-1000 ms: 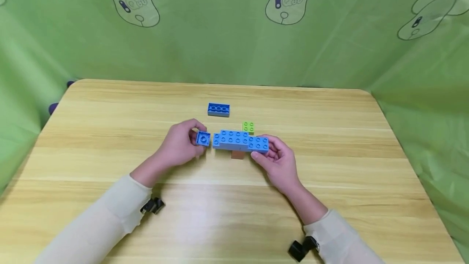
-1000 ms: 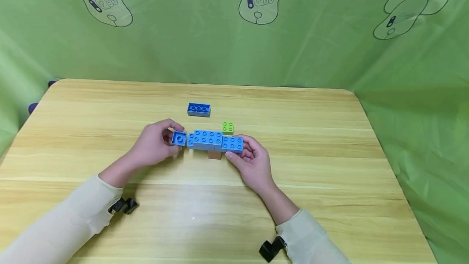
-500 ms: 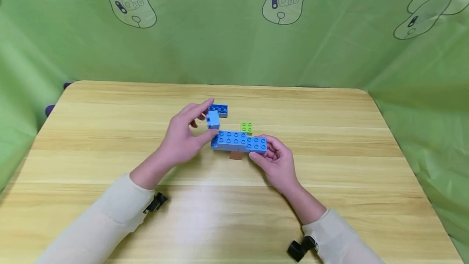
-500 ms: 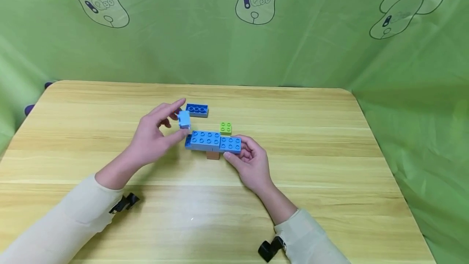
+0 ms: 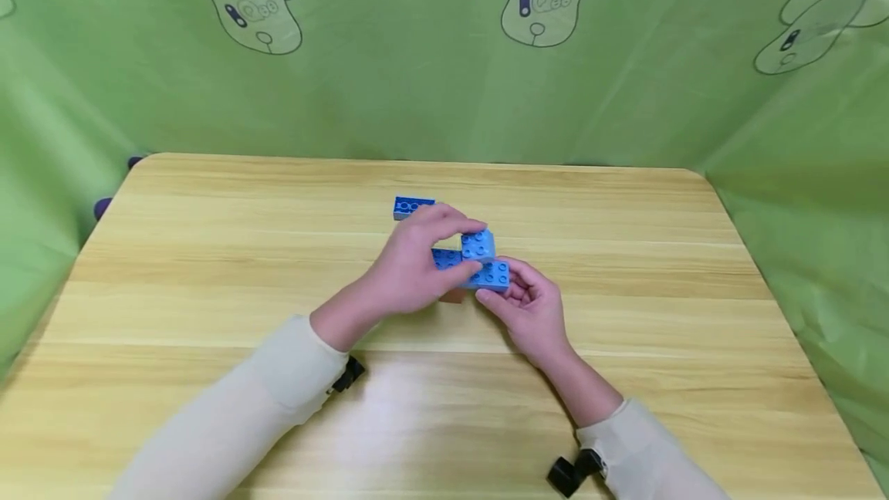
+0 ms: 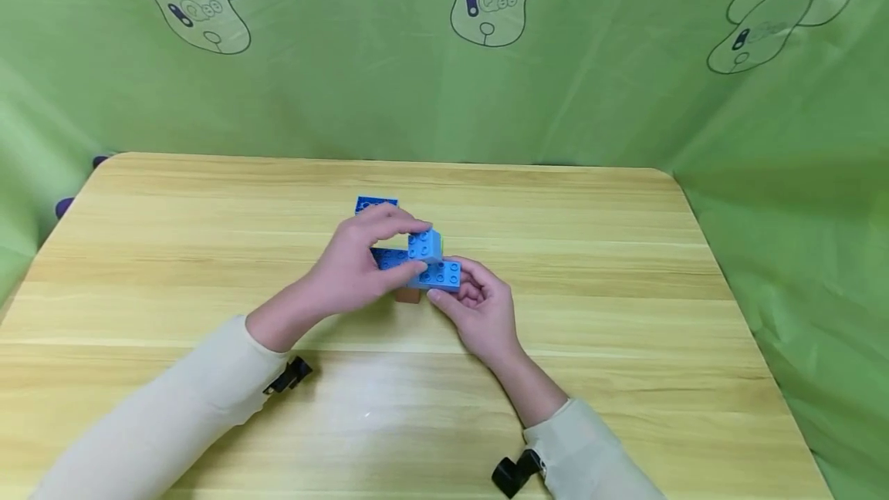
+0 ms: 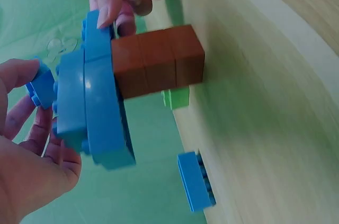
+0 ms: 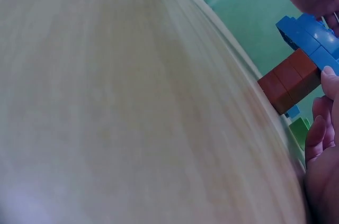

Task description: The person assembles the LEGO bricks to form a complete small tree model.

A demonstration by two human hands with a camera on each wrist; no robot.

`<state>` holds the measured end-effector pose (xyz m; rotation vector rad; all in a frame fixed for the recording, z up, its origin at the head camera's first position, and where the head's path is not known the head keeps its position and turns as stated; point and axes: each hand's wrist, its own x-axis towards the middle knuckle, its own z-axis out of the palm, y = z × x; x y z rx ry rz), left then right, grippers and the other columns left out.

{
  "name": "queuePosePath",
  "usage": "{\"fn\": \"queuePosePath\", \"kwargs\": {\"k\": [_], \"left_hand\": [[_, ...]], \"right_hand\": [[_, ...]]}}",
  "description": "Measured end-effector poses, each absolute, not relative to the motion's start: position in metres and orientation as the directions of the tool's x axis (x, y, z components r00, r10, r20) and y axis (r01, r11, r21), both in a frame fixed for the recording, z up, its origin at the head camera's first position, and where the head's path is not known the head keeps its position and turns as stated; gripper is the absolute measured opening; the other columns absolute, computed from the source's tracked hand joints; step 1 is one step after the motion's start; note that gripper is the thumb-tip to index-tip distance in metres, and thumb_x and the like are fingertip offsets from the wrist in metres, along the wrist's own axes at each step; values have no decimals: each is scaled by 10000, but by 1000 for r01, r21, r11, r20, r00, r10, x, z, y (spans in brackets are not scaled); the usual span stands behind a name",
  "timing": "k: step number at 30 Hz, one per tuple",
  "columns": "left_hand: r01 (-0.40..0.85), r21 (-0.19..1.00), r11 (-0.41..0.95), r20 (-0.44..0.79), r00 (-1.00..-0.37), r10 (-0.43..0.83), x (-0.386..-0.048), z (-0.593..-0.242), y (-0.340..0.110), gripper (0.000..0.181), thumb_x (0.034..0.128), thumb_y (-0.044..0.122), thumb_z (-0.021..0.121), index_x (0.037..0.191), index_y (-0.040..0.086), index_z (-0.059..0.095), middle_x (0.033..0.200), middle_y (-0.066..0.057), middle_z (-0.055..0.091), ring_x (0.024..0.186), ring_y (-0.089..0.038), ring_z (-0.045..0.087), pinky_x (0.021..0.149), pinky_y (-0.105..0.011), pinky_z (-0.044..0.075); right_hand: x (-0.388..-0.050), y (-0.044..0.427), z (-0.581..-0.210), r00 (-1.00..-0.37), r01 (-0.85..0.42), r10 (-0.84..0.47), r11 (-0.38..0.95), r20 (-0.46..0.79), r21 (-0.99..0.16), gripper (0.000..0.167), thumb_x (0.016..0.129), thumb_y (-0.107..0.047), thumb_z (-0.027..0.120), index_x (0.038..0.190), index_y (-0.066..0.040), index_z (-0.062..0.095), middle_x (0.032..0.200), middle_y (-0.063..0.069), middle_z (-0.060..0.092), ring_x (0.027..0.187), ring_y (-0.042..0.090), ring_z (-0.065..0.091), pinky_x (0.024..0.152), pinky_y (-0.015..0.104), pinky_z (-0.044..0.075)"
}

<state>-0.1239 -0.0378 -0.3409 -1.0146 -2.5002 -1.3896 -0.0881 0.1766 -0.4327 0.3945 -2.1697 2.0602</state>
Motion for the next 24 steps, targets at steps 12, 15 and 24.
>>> {"fn": "queuePosePath", "kwargs": {"k": [12,15,24], "left_hand": [[631,578,517,255,-742,621,-126,-345,-26,394,875,241,788,1246,143,701,1123,28,626,1006,-130,535,904,-305,402],[638,554,535,229,-734,639,-127,-345,-25,408,877,258,784,1264,161,699,1122,29,620,974,-120,534,855,-277,422],[656,512,555,228,-726,648,-126,-344,-24,388,905,288,753,1251,123,690,1133,1,623,979,-122,564,865,-260,462]], "right_hand": [[-89,177,-433,-946,-311,-105,27,307,-950,567,843,146,717,1373,6,575,1153,224,676,926,194,703,771,309,565],[-90,177,-434,-944,-321,-89,27,318,-947,590,837,172,705,1387,27,548,1133,227,676,892,171,700,763,294,564],[-91,176,-436,-945,-326,-13,-13,326,-945,511,801,185,731,1286,63,625,964,144,705,740,116,643,658,203,548]]}}
